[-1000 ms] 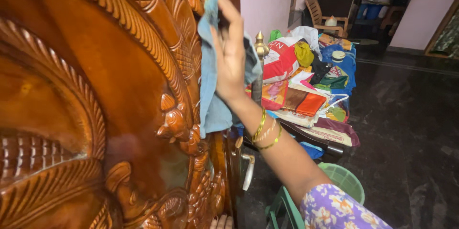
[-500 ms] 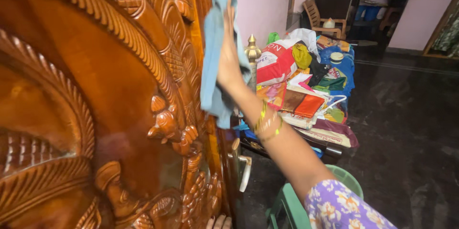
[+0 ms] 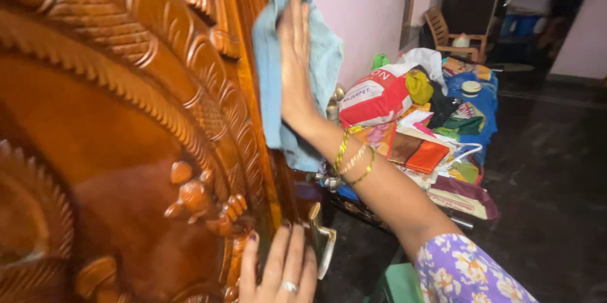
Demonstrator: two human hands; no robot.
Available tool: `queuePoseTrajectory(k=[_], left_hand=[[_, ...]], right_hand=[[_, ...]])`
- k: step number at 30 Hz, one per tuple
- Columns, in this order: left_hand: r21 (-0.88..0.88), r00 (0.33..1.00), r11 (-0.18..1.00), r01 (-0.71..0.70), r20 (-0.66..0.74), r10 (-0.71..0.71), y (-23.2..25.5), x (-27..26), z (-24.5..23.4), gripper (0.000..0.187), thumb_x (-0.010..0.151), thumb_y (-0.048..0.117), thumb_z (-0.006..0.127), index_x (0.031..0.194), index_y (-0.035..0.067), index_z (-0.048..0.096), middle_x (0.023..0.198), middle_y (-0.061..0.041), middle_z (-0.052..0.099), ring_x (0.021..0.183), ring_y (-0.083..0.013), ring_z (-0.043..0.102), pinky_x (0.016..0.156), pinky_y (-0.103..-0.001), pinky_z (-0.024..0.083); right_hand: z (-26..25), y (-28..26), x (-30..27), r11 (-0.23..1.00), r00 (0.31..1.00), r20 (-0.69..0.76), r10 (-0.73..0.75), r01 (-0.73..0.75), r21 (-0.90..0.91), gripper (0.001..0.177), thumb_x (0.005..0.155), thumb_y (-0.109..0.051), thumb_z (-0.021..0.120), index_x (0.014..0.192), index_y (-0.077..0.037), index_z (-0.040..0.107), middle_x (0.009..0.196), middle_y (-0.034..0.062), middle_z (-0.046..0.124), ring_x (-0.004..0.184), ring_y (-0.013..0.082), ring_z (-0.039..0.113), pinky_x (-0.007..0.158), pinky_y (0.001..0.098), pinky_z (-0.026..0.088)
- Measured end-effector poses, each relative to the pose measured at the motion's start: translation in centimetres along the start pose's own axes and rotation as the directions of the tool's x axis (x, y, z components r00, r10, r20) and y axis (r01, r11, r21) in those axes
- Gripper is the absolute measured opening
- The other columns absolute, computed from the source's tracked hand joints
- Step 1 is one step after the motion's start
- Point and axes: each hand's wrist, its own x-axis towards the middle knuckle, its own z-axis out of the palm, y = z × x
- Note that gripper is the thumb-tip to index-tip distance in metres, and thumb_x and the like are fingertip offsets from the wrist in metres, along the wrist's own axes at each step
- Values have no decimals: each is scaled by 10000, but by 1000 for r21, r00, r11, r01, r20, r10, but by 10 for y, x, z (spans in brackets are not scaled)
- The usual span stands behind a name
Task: The person wipes a carved wooden door with a blue cloth, periodically dipping the cloth into a green bucket of water. They clean the door handle and the detailed carvings, including a central Ganesha figure.
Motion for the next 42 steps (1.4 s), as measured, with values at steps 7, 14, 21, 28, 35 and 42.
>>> queuePoseTrajectory(k=[7,14,21,28,35,42], left_hand=[[159,958,986,40,273,-83,-31,110,-6,350,882,246,546,1104,40,721,1364,-168,617,1337,-296,517,1131,-599,347],[465,918,876,-130,390,-71,-75,190,-9,438,886,279,535,1223,46,689,1453,-147,574,1412,-299,452,1205,-592,281],[666,942,698,-265,332,41,-132,250,-11,480,1000,406,620,1360,89,641,1506,-110,520,1453,-292,417,1217,-543,266],[264,968,963,-54,252,-15,-155,269,-10,520,1027,453,528,1408,100,562,1544,-117,455,1489,-317,348,1212,-620,194],[99,968,995,20,249,-44,-147,281,-23,561,1054,501,435,1455,111,483,1583,-125,389,1526,-341,279,1208,-697,122],[27,969,998,57,239,-62,-148,283,-25,603,1082,549,343,1502,121,404,1621,-133,323,1562,-365,209,1204,-774,50]], right_hand=[[10,47,101,998,999,-8,-52,52,26,602,1117,-306,581,1603,-46,340,1626,184,319,1553,403,268,1324,398,221],[-76,51,112,839,805,272,-527,442,317,318,1071,-119,776,1359,-94,643,1640,176,345,1580,401,244,1293,447,239],[-85,82,118,723,676,287,-679,548,420,341,992,-163,841,1299,-114,702,1663,156,342,1610,402,239,1293,523,260],[-32,110,178,926,969,97,-227,184,331,351,1019,-177,658,1336,-61,560,1424,194,563,1390,404,514,1191,429,402],[-41,104,157,741,773,22,-634,599,303,251,963,-45,592,1207,-102,579,1591,213,428,1525,491,332,1299,565,297],[-36,66,138,534,612,-114,-782,753,385,573,1033,-436,788,1376,-164,419,1602,171,306,1563,465,194,1313,648,195]])
